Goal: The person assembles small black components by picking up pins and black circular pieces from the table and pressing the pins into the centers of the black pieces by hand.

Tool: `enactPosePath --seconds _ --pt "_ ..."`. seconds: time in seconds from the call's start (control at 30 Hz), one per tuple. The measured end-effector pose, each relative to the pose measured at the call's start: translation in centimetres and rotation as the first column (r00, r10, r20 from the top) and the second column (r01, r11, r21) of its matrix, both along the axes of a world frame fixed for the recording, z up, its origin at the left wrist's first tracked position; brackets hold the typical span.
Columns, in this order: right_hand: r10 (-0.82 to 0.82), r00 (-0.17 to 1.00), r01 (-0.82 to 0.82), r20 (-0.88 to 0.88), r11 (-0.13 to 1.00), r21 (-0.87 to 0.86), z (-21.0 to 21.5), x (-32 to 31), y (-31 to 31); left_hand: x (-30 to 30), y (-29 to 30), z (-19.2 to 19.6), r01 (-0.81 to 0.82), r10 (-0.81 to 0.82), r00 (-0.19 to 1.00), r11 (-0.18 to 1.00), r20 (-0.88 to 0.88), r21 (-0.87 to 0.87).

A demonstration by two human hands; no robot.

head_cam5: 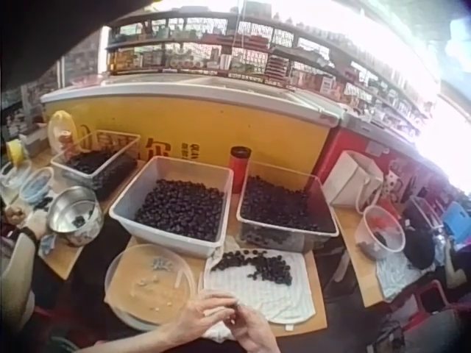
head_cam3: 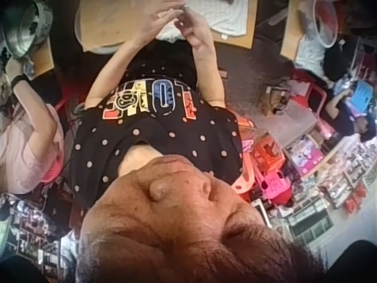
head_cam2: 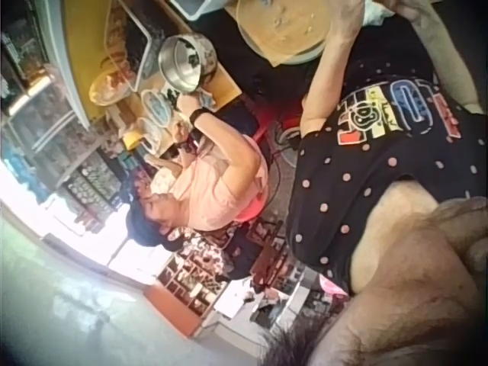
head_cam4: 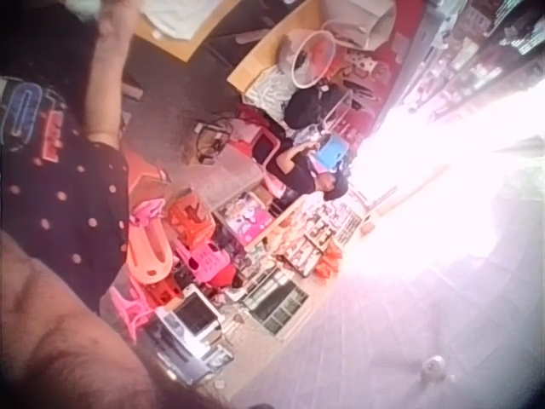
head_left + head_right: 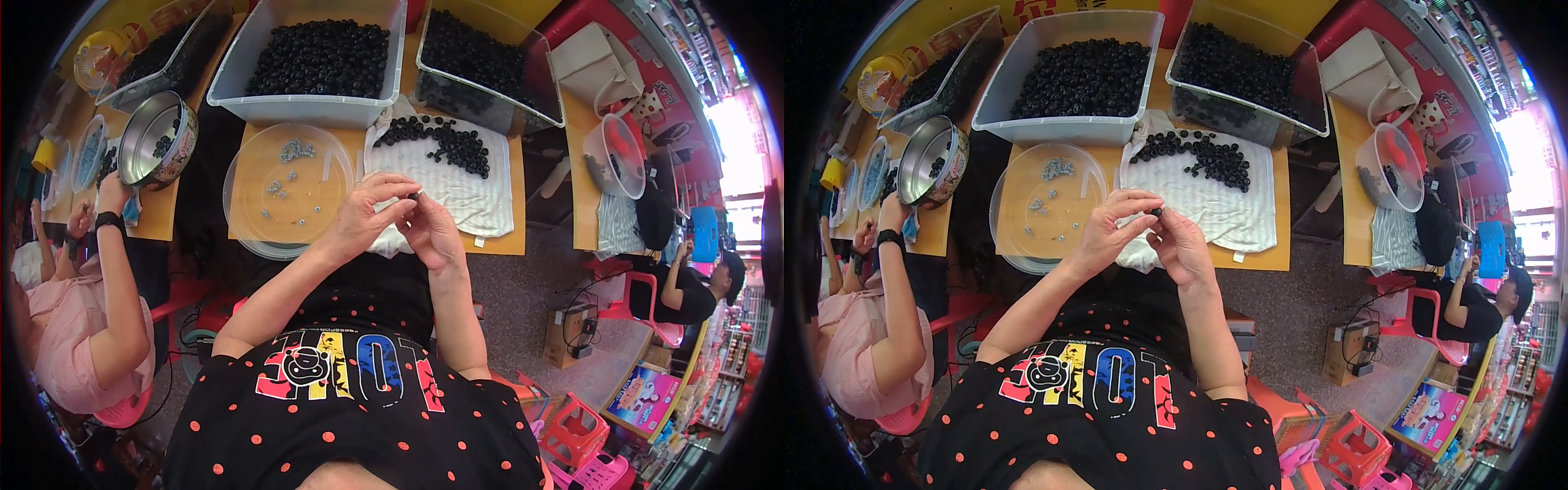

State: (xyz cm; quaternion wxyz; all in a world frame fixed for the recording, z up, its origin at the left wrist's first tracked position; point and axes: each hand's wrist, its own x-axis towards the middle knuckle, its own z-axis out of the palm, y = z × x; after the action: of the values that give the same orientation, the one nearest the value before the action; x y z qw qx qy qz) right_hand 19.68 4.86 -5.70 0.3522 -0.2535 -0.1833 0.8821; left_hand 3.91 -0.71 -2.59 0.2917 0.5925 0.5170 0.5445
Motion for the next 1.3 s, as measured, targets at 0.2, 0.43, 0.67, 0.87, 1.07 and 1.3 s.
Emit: enactPosePath --seconds 0.2,0.43,0.67,0.87,1.07,1.3 --pt "0.073 0.982 -0.08 0.172 0.996 0.031 -0.5 0.1 0.3 -1.0 -0.7 0.3 0.123 -0.099 0.986 0.976 0.132 -0.181" --pt "0.107 0.893 -0.3 0.437 0.865 0.402 1.8 -1.0 3.1 -0.9 -0.4 -1.5 0.06 0.028 0.91 0.978 0.415 -0.199" --pt "0.028 0.765 -0.455 0.644 0.73 0.51 2.0 -1.7 5.1 -1.2 -0.5 -2.2 -0.105 0.189 0.867 0.974 0.461 -0.201" --pt "-0.705 0.494 -0.521 0.508 0.228 0.823 -2.6 -3.0 9.3 -2.0 -0.3 -2.3 0.212 0.281 0.24 0.919 0.929 -0.332" --pt "-0.746 0.5 -0.599 0.44 0.069 0.798 -4.1 -3.8 9.5 -2.6 -0.6 -2.2 0.306 0.264 0.131 0.906 0.955 -0.293" --pt "-0.756 0.492 -0.582 0.432 0.084 0.809 -2.9 -2.9 8.3 -2.4 -0.7 -1.8 0.332 0.277 0.188 0.885 0.942 -0.327"
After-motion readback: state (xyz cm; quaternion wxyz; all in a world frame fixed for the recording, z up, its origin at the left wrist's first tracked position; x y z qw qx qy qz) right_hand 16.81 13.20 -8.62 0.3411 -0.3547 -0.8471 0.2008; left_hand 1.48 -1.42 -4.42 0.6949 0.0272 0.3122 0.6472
